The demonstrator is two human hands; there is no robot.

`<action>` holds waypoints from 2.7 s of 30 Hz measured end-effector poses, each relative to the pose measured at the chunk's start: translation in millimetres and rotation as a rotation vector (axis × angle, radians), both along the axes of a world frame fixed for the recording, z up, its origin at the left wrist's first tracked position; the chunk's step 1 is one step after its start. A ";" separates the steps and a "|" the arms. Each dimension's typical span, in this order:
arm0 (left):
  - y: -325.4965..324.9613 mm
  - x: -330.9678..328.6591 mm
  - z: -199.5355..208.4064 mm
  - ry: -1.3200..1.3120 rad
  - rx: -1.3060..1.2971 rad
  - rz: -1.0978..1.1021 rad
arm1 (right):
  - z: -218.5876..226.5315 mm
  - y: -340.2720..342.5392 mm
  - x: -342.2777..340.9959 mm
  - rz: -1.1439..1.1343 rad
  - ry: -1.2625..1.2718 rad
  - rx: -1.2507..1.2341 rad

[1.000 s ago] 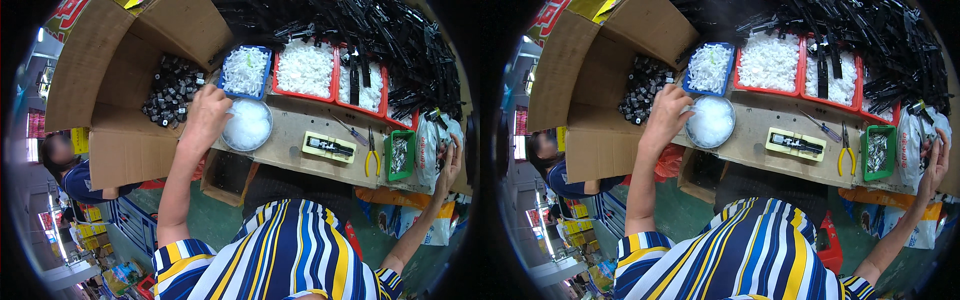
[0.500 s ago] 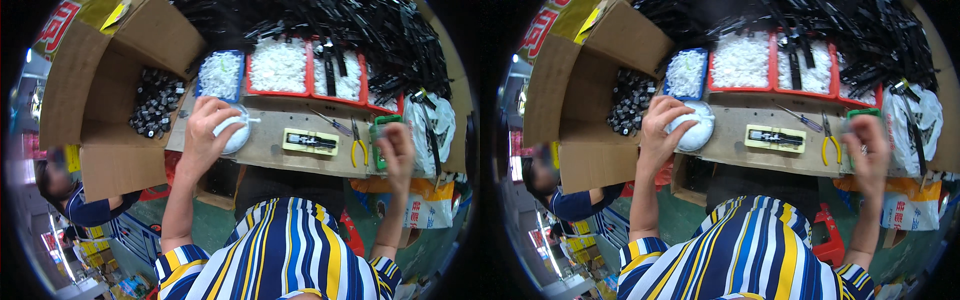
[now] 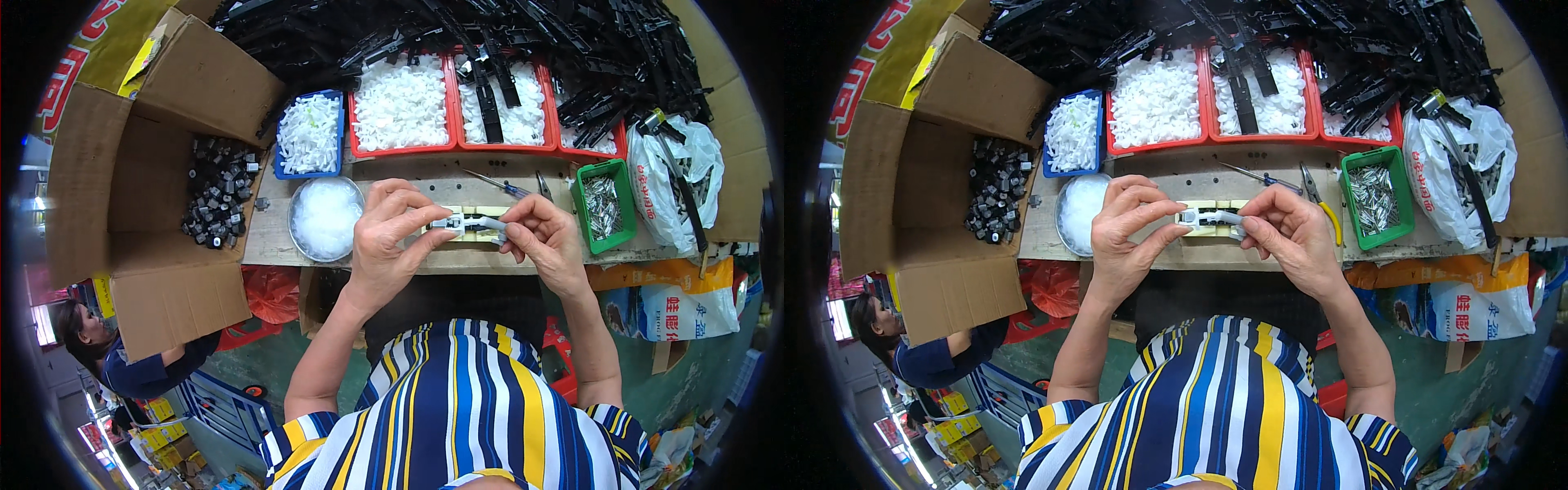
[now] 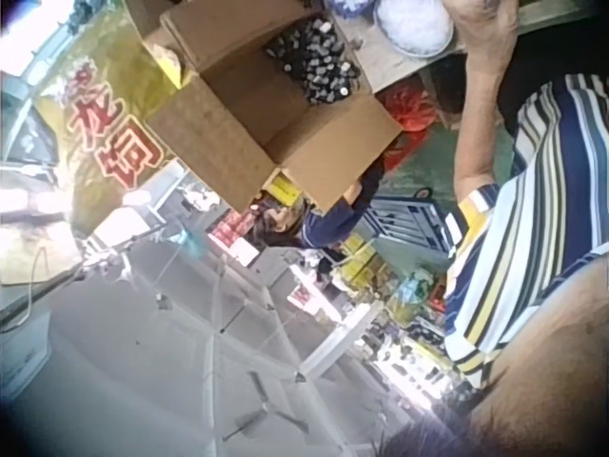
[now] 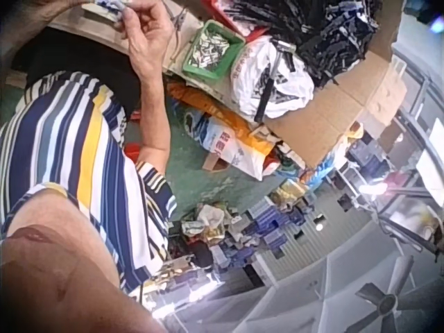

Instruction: The person assembles small lock mechanisms at a workbench. They pick up lock bodies, pins, and white plastic components, insert them into a wooden jig, and use pliers and a hammer to secure the parts. The process is repeated for multiple units, with finished locks placed into a cardboard box.

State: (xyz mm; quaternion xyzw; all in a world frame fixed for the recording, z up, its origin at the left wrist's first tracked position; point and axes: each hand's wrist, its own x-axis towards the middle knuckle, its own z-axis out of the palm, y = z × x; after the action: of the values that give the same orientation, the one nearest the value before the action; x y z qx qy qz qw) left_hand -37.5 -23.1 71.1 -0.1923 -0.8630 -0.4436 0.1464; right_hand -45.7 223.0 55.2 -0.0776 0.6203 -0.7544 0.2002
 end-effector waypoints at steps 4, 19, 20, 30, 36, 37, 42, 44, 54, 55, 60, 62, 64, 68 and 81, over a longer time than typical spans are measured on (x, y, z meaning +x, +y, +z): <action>-4.8 -2.4 -1.6 -0.035 -0.014 -0.044 | 0.2 -0.3 -2.3 0.040 -0.005 0.018; 10.3 -8.1 -23.1 -0.278 0.002 -0.132 | -4.6 14.7 -10.9 0.092 -0.012 0.268; 13.3 -8.1 -24.0 -0.243 -0.030 -0.113 | -7.4 18.7 -13.0 0.089 -0.015 0.282; 35.9 -15.3 -66.7 -0.182 -0.063 -0.008 | -34.4 27.2 -25.5 0.133 0.051 0.413; 37.5 -16.3 -66.5 -0.182 -0.020 -0.013 | -43.0 17.5 -32.5 0.171 0.014 0.376; 37.5 -16.2 -68.7 -0.172 -0.018 -0.019 | -41.8 17.3 -34.1 0.185 0.006 0.382; 37.5 -16.4 -71.4 -0.138 -0.019 -0.041 | -33.4 15.7 -41.7 0.242 -0.016 0.436; 37.3 -16.4 -72.0 -0.142 -0.011 -0.032 | -28.2 12.8 -43.5 0.248 -0.055 0.406; 37.6 -18.1 -72.2 -0.102 -0.043 -0.066 | -29.1 12.5 -43.9 0.250 0.153 0.639; 37.7 -17.4 -70.9 -0.100 -0.050 -0.062 | -31.7 14.4 -43.4 0.246 0.149 0.639; 36.7 -16.3 -70.7 -0.096 -0.080 -0.057 | -38.2 20.4 -40.3 0.223 0.162 0.637; 36.4 -16.0 -71.8 -0.091 -0.094 -0.058 | -38.4 21.9 -39.1 0.209 0.160 0.662; 36.2 -15.2 -72.8 -0.081 -0.110 -0.055 | -38.7 23.9 -39.0 0.209 0.149 0.696; 39.2 -13.9 -68.5 -0.044 -0.141 -0.056 | -40.9 28.1 -40.0 0.190 0.203 0.732; 38.5 -11.8 -66.1 -0.028 -0.122 -0.089 | -9.7 109.1 -141.1 -0.304 0.987 1.616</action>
State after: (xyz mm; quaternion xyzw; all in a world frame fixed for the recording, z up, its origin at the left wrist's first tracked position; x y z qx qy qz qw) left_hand -49.3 15.4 5.0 -0.2329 -0.8810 -0.3989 0.1025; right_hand -186.7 332.1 45.5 -0.1439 0.9711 0.0010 -0.1905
